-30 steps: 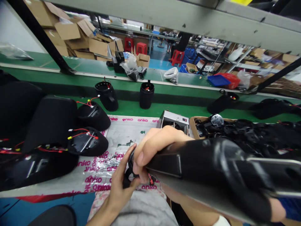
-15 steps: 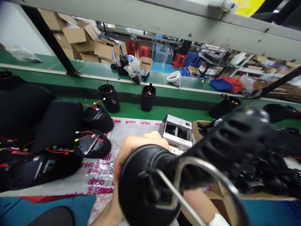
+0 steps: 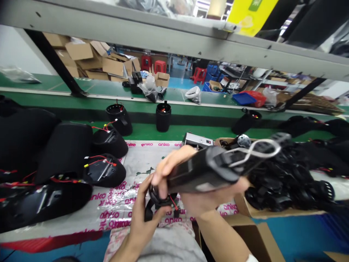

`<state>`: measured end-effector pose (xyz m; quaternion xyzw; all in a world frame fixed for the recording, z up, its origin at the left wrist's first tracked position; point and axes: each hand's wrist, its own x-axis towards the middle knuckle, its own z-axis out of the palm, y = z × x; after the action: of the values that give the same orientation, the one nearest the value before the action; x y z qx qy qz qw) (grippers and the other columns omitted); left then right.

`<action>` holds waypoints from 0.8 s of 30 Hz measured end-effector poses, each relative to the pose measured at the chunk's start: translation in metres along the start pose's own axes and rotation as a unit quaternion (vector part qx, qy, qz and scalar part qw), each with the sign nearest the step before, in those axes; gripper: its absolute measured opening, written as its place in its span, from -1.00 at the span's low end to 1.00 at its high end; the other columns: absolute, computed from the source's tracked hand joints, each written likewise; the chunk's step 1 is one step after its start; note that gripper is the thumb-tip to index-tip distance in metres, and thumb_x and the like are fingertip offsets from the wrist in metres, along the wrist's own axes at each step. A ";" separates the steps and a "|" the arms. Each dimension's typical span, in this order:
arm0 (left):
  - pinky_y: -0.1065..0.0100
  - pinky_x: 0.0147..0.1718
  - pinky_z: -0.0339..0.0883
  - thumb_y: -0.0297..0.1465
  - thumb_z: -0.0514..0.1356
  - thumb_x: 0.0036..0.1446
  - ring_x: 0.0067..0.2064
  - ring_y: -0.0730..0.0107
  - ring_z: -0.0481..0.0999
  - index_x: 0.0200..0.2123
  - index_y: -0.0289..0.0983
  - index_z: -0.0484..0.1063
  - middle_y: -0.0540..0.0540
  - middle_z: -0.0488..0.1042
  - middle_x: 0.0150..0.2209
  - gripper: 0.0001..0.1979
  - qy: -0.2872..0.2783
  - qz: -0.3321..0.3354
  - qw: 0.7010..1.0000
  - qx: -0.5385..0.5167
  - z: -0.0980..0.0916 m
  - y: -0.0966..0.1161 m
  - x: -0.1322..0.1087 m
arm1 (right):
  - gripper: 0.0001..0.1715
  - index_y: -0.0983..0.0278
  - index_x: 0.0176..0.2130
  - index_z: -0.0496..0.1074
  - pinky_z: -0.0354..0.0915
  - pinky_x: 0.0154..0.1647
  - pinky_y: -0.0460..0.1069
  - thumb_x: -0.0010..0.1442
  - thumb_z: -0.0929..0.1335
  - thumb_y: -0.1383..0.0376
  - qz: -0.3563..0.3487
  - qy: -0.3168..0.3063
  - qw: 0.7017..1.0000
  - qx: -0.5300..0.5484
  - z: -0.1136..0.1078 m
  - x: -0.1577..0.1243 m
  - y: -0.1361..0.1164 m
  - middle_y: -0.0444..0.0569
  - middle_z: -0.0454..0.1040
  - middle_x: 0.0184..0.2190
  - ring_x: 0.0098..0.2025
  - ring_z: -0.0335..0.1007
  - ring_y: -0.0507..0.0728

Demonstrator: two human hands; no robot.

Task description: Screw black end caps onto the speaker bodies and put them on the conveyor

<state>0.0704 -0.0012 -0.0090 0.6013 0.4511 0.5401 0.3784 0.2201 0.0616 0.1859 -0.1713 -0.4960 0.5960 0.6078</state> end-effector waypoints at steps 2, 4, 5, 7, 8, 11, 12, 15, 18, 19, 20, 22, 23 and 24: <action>-0.18 0.49 0.32 -0.17 0.50 0.31 0.54 -0.17 0.35 0.52 -0.04 0.20 -0.29 0.35 0.51 -0.16 0.003 0.006 1.000 0.009 -0.002 0.005 0.001 | -0.17 0.35 -0.28 0.70 0.35 -0.60 -0.02 0.23 0.46 -0.38 -0.085 0.105 0.989 -0.055 -0.005 -0.005 -0.020 0.04 0.62 -0.48 -0.61 0.46 0.11; -0.17 0.49 0.31 -0.20 0.50 0.31 0.55 -0.17 0.34 0.51 -0.05 0.21 -0.31 0.34 0.51 -0.16 -0.006 0.012 1.000 0.022 -0.008 0.009 0.003 | -0.21 0.32 -0.38 0.67 0.30 -0.62 -0.02 0.22 0.48 -0.35 -0.139 0.170 0.969 -0.118 -0.018 -0.010 -0.035 -0.04 0.51 -0.60 -0.66 0.39 0.08; -0.17 0.49 0.31 -0.21 0.50 0.31 0.55 -0.18 0.34 0.51 -0.06 0.22 -0.31 0.35 0.50 -0.17 -0.018 0.015 0.999 0.029 -0.012 0.010 0.005 | -0.22 0.31 -0.41 0.66 0.26 -0.65 -0.02 0.18 0.50 -0.36 -0.152 0.182 0.961 -0.142 -0.027 -0.013 -0.038 -0.06 0.47 -0.64 -0.67 0.38 0.08; -0.19 0.49 0.32 -0.23 0.50 0.32 0.54 -0.20 0.36 0.50 -0.08 0.24 -0.32 0.37 0.49 -0.19 -0.052 0.023 0.998 0.041 -0.021 0.010 0.009 | -0.14 0.29 -0.42 0.68 0.20 -0.73 -0.01 0.14 0.47 -0.45 -0.172 0.167 0.955 -0.172 -0.050 -0.019 -0.034 -0.04 0.47 -0.65 -0.70 0.37 0.11; -0.19 0.49 0.32 -0.23 0.49 0.32 0.53 -0.20 0.37 0.51 -0.08 0.24 -0.32 0.38 0.49 -0.20 -0.068 0.029 0.996 0.047 -0.026 0.008 0.011 | -0.08 0.29 -0.39 0.70 0.19 -0.75 -0.01 0.14 0.41 -0.50 -0.179 0.153 0.954 -0.183 -0.062 -0.023 -0.027 -0.01 0.52 -0.61 -0.71 0.38 0.12; -0.20 0.49 0.32 -0.25 0.49 0.33 0.53 -0.20 0.37 0.52 -0.07 0.23 -0.31 0.39 0.49 -0.18 -0.095 0.047 0.993 0.060 -0.035 0.003 0.017 | 0.04 0.30 -0.29 0.71 0.25 -0.76 0.00 0.23 0.25 -0.54 -0.201 0.138 0.945 -0.216 -0.088 -0.034 0.002 0.06 0.61 -0.50 -0.70 0.40 0.12; -0.19 0.49 0.33 -0.25 0.49 0.32 0.53 -0.21 0.37 0.53 -0.06 0.22 -0.31 0.39 0.50 -0.17 -0.100 0.055 0.992 0.060 -0.037 0.001 0.018 | 0.03 0.31 -0.28 0.71 0.27 -0.74 0.00 0.24 0.26 -0.53 -0.202 0.146 0.942 -0.224 -0.092 -0.037 0.012 0.06 0.62 -0.48 -0.69 0.41 0.12; -0.16 0.50 0.33 -0.27 0.49 0.32 0.54 -0.19 0.36 0.54 -0.04 0.20 -0.31 0.35 0.53 -0.15 -0.125 0.065 0.989 0.053 -0.042 -0.005 0.023 | 0.03 0.32 -0.34 0.69 0.29 -0.73 -0.01 0.17 0.32 -0.55 -0.194 0.184 0.937 -0.223 -0.097 -0.043 0.033 0.04 0.61 -0.50 -0.72 0.41 0.11; -0.12 0.51 0.31 -0.30 0.48 0.34 0.55 -0.15 0.36 0.55 -0.04 0.18 -0.30 0.33 0.55 -0.15 -0.153 0.062 0.985 0.041 -0.046 -0.009 0.025 | 0.04 0.31 -0.36 0.69 0.26 -0.77 -0.01 0.14 0.32 -0.58 -0.162 0.196 0.947 -0.197 -0.099 -0.042 0.042 0.04 0.63 -0.52 -0.77 0.37 0.10; -0.11 0.52 0.30 -0.31 0.47 0.35 0.55 -0.14 0.35 0.56 -0.05 0.18 -0.31 0.32 0.55 -0.16 -0.157 0.061 0.985 0.036 -0.047 -0.010 0.025 | 0.05 0.30 -0.36 0.69 0.24 -0.79 -0.01 0.14 0.31 -0.59 -0.145 0.190 0.954 -0.183 -0.100 -0.041 0.044 0.03 0.63 -0.53 -0.79 0.34 0.10; -0.11 0.52 0.29 -0.31 0.45 0.36 0.55 -0.14 0.34 0.57 -0.05 0.17 -0.31 0.30 0.56 -0.16 -0.159 0.060 0.985 0.033 -0.047 -0.011 0.024 | 0.06 0.30 -0.36 0.69 0.22 -0.81 -0.01 0.15 0.29 -0.59 -0.125 0.182 0.961 -0.168 -0.102 -0.040 0.043 0.03 0.64 -0.54 -0.80 0.31 0.09; -0.10 0.53 0.26 -0.32 0.42 0.40 0.57 -0.13 0.30 0.59 -0.07 0.13 -0.32 0.26 0.58 -0.16 -0.155 0.054 0.986 0.031 -0.046 -0.013 0.021 | 0.06 0.29 -0.35 0.70 0.21 -0.83 -0.02 0.18 0.27 -0.59 -0.100 0.168 0.970 -0.144 -0.105 -0.038 0.035 0.04 0.63 -0.56 -0.81 0.30 0.09; -0.09 0.54 0.26 -0.31 0.41 0.41 0.58 -0.12 0.29 0.60 -0.06 0.11 -0.31 0.25 0.58 -0.16 -0.151 0.051 0.987 0.032 -0.045 -0.013 0.019 | 0.07 0.30 -0.35 0.71 0.18 -0.84 -0.03 0.19 0.27 -0.58 -0.104 0.157 0.972 -0.138 -0.106 -0.038 0.027 0.04 0.62 -0.58 -0.82 0.29 0.09; -0.07 0.54 0.26 -0.30 0.40 0.41 0.58 -0.11 0.29 0.61 -0.06 0.10 -0.30 0.25 0.59 -0.16 -0.147 0.049 0.987 0.033 -0.043 -0.014 0.016 | 0.06 0.31 -0.34 0.73 0.16 -0.84 -0.04 0.19 0.28 -0.57 -0.114 0.155 0.971 -0.141 -0.106 -0.039 0.015 0.05 0.61 -0.58 -0.80 0.31 0.09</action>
<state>0.0264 0.0168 -0.0116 0.7082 0.3779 0.4481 0.3934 0.3055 0.0712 0.1106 -0.2879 -0.4906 0.4133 0.7110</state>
